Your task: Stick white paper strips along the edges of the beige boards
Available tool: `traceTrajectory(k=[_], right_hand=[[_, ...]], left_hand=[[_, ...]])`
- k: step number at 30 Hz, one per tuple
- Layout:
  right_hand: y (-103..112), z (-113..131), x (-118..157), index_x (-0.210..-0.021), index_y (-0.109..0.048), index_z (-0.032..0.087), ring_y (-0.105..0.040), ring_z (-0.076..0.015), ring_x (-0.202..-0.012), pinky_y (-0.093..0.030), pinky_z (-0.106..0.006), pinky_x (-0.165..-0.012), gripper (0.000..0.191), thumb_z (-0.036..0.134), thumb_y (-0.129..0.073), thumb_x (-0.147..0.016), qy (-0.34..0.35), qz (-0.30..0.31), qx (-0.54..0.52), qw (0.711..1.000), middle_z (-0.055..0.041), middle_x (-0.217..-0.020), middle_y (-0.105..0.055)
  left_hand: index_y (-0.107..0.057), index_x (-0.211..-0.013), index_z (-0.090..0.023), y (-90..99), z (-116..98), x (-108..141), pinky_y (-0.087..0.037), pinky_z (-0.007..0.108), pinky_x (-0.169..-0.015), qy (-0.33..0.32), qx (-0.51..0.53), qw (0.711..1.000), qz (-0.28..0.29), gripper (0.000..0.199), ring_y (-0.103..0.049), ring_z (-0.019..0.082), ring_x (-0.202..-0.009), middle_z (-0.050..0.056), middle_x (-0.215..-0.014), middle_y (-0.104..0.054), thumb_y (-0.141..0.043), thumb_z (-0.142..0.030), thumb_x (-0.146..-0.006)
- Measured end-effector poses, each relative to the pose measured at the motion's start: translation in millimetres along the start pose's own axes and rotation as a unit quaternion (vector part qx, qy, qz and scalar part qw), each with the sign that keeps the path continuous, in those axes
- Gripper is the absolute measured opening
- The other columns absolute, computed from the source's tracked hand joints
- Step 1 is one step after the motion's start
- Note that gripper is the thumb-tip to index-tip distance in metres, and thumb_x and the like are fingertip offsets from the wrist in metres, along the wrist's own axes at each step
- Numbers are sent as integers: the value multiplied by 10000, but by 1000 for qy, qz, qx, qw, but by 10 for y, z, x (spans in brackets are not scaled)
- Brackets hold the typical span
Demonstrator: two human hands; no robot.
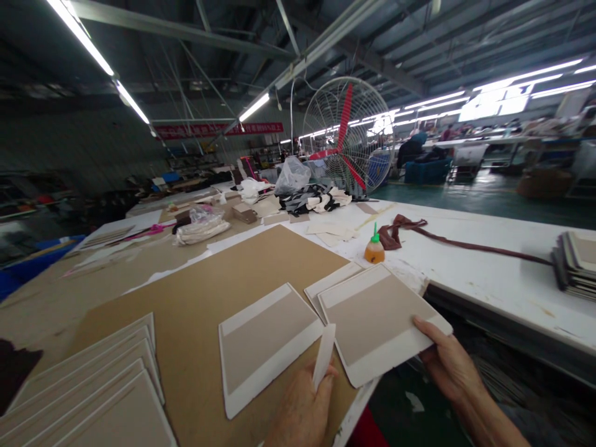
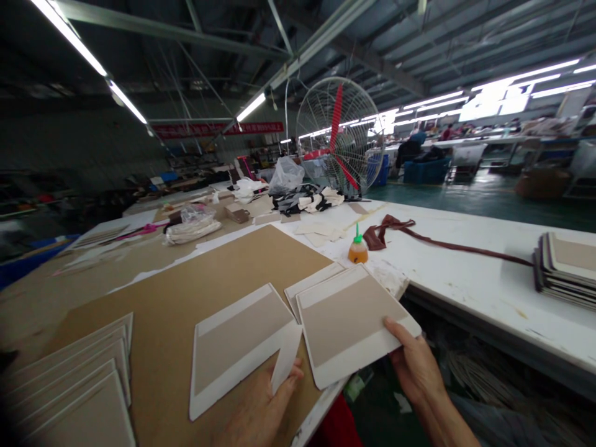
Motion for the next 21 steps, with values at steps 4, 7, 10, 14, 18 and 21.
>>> traceTrajectory(k=[4,7,10,14,18,21], right_hand=[[44,21,44,-1116,-612,176,-678,-224,-842,-604,-325,-773,540,251,-793,-613,12,1,-5,1000,-43,-1047,-690],[52,-26,57,-1093,-620,178,-678,-212,-791,-607,-327,-740,503,243,-786,-623,-2,6,-18,1000,-36,-1029,-694],[50,-59,75,-1068,-628,172,-672,-194,-729,-609,-303,-672,479,234,-789,-621,-12,6,-31,999,-36,-1003,-700],[21,-52,102,-1108,-621,175,-671,-201,-724,-607,-314,-646,498,249,-779,-641,-11,13,-28,999,-44,-1006,-700],[-25,-5,137,-1151,-608,193,-674,-207,-737,-605,-345,-694,512,264,-764,-669,-4,25,-28,999,-44,-1025,-697],[-49,12,169,-1161,-605,186,-677,-212,-727,-598,-370,-742,520,269,-759,-671,0,25,-24,999,-50,-1026,-698]], left_hand=[[-654,-987,-185,25,25,33,-366,373,-973,12,-1,1000,-10,335,-549,272,-1111,95,-1115,-648,-403,-381,-887],[-643,-1075,-176,12,61,20,-351,379,-1000,9,-6,1000,0,374,-542,265,-1132,102,-1155,-633,-408,-401,-890],[-629,-1123,-180,-5,118,-13,-343,400,-1014,11,-12,1000,8,395,-533,271,-1150,101,-1204,-611,-416,-412,-886],[-653,-1057,-171,-28,176,-59,-354,392,-1015,4,-3,1000,5,373,-543,269,-1138,98,-1228,-602,-414,-395,-879],[-658,-1052,-169,-30,255,-85,-397,358,-983,9,15,1000,-9,391,-554,266,-1121,99,-1197,-621,-443,-434,-861],[-660,-1042,-172,-43,259,-92,-400,354,-983,4,8,1000,-4,394,-551,264,-1125,95,-1197,-621,-451,-446,-852]])
Point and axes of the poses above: each hand's wrist, its own x-axis away from the middle knuckle, its own y-axis out of the back of the hand, z = x × y, the point moved 9 cm from there along -x, towards the middle knuckle
